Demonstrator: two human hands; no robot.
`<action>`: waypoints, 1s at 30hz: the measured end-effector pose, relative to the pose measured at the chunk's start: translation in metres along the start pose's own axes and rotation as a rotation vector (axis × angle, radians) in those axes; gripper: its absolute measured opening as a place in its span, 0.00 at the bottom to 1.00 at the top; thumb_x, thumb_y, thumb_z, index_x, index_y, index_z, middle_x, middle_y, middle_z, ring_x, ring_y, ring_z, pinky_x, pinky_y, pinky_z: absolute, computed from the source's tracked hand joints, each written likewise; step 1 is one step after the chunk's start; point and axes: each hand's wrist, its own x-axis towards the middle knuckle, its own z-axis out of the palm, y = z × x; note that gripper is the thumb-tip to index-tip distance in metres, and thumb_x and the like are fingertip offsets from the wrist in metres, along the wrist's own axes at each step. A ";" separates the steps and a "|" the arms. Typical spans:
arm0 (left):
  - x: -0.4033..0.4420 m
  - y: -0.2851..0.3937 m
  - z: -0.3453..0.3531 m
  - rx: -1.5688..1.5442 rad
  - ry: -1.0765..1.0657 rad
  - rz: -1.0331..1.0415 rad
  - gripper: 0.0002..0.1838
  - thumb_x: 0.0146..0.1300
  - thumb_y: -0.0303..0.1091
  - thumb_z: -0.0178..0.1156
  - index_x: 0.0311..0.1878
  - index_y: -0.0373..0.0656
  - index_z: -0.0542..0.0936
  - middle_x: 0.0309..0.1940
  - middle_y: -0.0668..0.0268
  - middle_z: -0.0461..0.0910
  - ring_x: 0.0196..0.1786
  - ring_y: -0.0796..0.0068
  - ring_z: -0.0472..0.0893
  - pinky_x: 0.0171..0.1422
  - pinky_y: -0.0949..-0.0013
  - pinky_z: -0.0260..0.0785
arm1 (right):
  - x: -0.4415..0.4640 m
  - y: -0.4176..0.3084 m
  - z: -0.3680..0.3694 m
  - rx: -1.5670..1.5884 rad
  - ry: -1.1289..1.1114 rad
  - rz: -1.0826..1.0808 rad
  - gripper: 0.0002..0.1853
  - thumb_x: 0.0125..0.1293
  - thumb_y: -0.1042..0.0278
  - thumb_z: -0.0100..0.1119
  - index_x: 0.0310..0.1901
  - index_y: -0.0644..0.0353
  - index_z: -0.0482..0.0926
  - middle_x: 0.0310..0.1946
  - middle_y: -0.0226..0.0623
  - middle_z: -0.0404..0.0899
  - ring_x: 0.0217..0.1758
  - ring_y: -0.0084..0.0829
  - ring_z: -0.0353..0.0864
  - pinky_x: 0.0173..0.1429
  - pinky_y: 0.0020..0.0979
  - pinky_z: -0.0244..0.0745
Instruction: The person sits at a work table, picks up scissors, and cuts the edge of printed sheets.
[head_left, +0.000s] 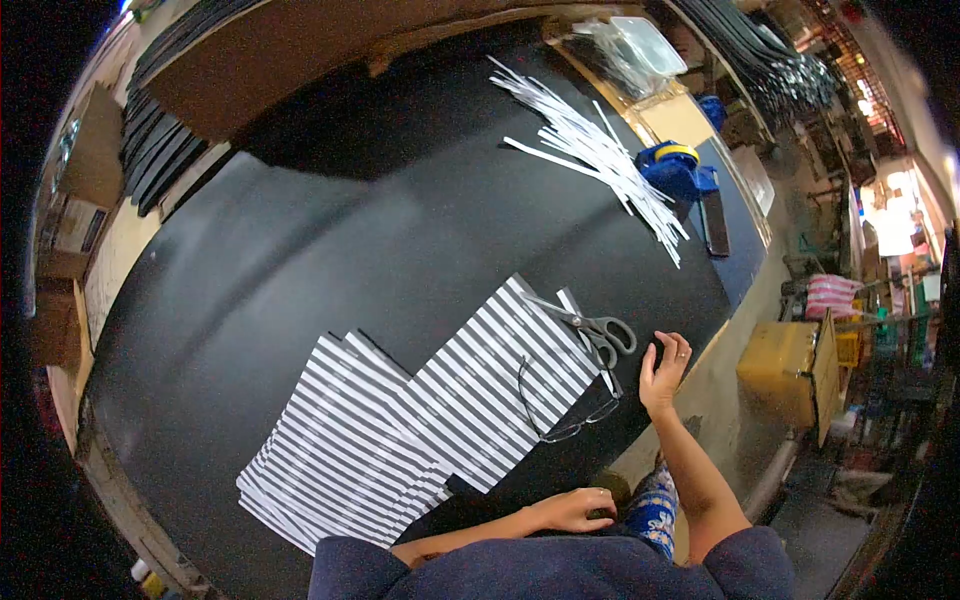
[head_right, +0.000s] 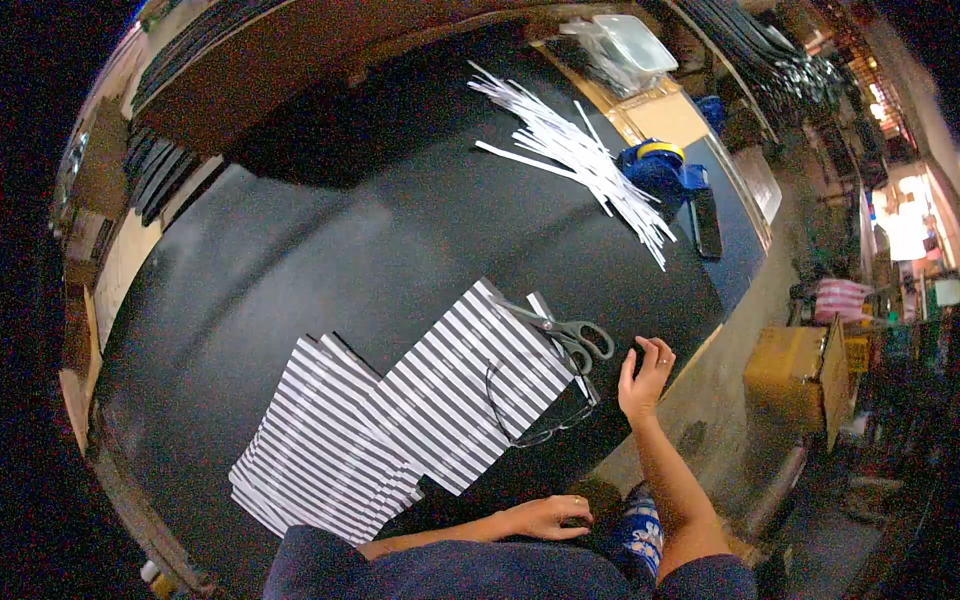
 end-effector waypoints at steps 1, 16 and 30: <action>0.001 -0.001 0.002 0.038 0.054 0.037 0.12 0.61 0.35 0.60 0.42 0.37 0.76 0.39 0.57 0.76 0.44 0.58 0.77 0.48 0.61 0.70 | -0.001 0.002 0.003 0.036 0.014 0.003 0.13 0.60 0.75 0.54 0.47 0.62 0.72 0.46 0.44 0.68 0.50 0.45 0.65 0.55 0.42 0.61; 0.010 -0.010 -0.012 -0.981 0.193 -0.091 0.26 0.68 0.44 0.50 0.62 0.36 0.67 0.63 0.55 0.66 0.68 0.65 0.63 0.73 0.65 0.53 | -0.002 0.028 -0.013 0.236 -0.109 -0.158 0.15 0.59 0.72 0.55 0.48 0.65 0.70 0.50 0.50 0.68 0.57 0.49 0.62 0.64 0.45 0.53; 0.021 0.002 -0.012 -1.080 0.116 -0.045 0.36 0.65 0.52 0.50 0.69 0.39 0.56 0.70 0.55 0.55 0.72 0.61 0.55 0.75 0.59 0.44 | -0.158 0.191 0.091 0.533 -1.348 -0.231 0.12 0.52 0.71 0.56 0.39 0.61 0.81 0.35 0.49 0.78 0.38 0.37 0.78 0.43 0.32 0.72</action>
